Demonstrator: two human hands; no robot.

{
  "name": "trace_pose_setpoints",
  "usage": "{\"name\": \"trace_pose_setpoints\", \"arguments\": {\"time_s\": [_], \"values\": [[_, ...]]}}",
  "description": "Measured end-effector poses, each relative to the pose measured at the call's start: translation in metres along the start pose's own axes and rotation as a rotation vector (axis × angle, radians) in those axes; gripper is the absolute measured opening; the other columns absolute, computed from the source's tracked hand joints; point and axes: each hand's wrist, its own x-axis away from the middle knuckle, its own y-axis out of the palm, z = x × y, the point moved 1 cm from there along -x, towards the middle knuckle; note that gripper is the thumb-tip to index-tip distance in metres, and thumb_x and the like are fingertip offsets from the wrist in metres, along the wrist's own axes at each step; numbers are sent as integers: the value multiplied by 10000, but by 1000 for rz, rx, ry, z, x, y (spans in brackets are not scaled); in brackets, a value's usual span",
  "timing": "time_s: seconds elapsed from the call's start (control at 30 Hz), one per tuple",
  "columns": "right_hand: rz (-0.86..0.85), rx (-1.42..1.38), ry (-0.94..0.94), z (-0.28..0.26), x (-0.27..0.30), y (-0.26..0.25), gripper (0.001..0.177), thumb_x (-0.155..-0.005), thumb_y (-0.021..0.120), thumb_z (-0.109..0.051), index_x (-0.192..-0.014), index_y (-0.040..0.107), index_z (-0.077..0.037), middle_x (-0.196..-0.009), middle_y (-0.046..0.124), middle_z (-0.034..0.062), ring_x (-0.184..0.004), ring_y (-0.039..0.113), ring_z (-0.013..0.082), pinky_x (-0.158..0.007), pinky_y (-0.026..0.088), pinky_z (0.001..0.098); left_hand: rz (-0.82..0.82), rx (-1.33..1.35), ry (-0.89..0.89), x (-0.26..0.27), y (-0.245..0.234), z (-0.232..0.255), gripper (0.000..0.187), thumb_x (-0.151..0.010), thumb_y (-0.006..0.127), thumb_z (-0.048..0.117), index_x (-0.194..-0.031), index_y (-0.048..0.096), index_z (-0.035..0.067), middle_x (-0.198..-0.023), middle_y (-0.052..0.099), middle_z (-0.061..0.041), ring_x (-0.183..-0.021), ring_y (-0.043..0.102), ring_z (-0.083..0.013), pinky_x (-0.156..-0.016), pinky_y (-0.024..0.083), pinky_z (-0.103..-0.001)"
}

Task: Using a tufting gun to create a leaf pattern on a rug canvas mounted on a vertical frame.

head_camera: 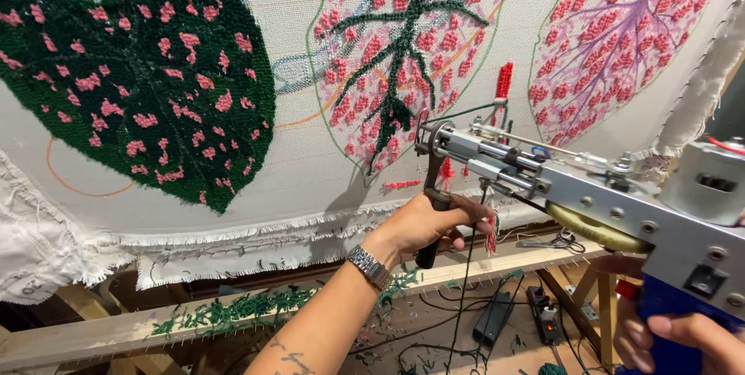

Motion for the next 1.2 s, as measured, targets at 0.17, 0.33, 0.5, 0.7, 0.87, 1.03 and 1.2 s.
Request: {"name": "trace_pose_setpoints", "arguments": {"time_s": [0.17,0.33,0.5,0.7,0.87,1.03,1.2], "values": [[70,56,26,-10,-8,37,715,-811,610,-49,-1481,421,111,-741,519,229,-587,537,358,-535,457,514,44,26,-15,-5,-16,-22,167,-965,672,80,-1082,737,-20,-1058,778,-98,-848,759,-95,-610,569,-240],[22,23,112,-14,-19,60,725,-810,625,-9,-1500,423,87,-743,510,218,-610,540,357,-552,453,513,98,-65,-81,-5,-36,-38,147,-933,684,62,-1021,744,-39,-998,789,-91,-692,702,-122,-547,507,-240],[-18,-20,76,-9,-24,74,715,-816,614,-18,-1487,429,145,-736,517,213,-602,525,325,-547,438,463,115,-113,-83,-6,-44,-43,90,-898,721,31,-924,766,-43,-702,693,-88,-577,608,-129,-528,477,-283],[58,14,68,-11,-25,87,699,-798,600,-32,-1457,463,159,-717,517,217,-569,504,315,-512,417,448,126,-122,-83,-8,-48,-48,78,-868,742,7,-871,743,-71,-701,685,-87,-581,606,-138,-526,475,-297],[131,20,24,-5,-24,94,683,-806,596,-34,-1452,469,148,-716,523,215,-563,501,308,-506,426,454,142,-201,-110,-6,-48,-43,86,-869,733,26,-860,742,-59,-718,707,-83,-602,621,-129,-541,490,-290],[81,5,29,-9,-28,114,678,-811,603,-39,-1450,490,156,-707,532,205,-575,516,297,-508,433,432,173,-239,-128,-6,-50,-36,116,-851,761,75,-859,746,-39,-721,722,-79,-623,652,-132,-549,498,-283],[152,10,-85,6,-34,133,566,-822,596,-13,-1341,514,196,-737,562,215,-571,523,285,-505,439,425,237,-333,-126,-1,-46,-14,227,-878,799,224,-870,758,1,-824,738,-50,-683,682,-133,-560,529,-257]]}}
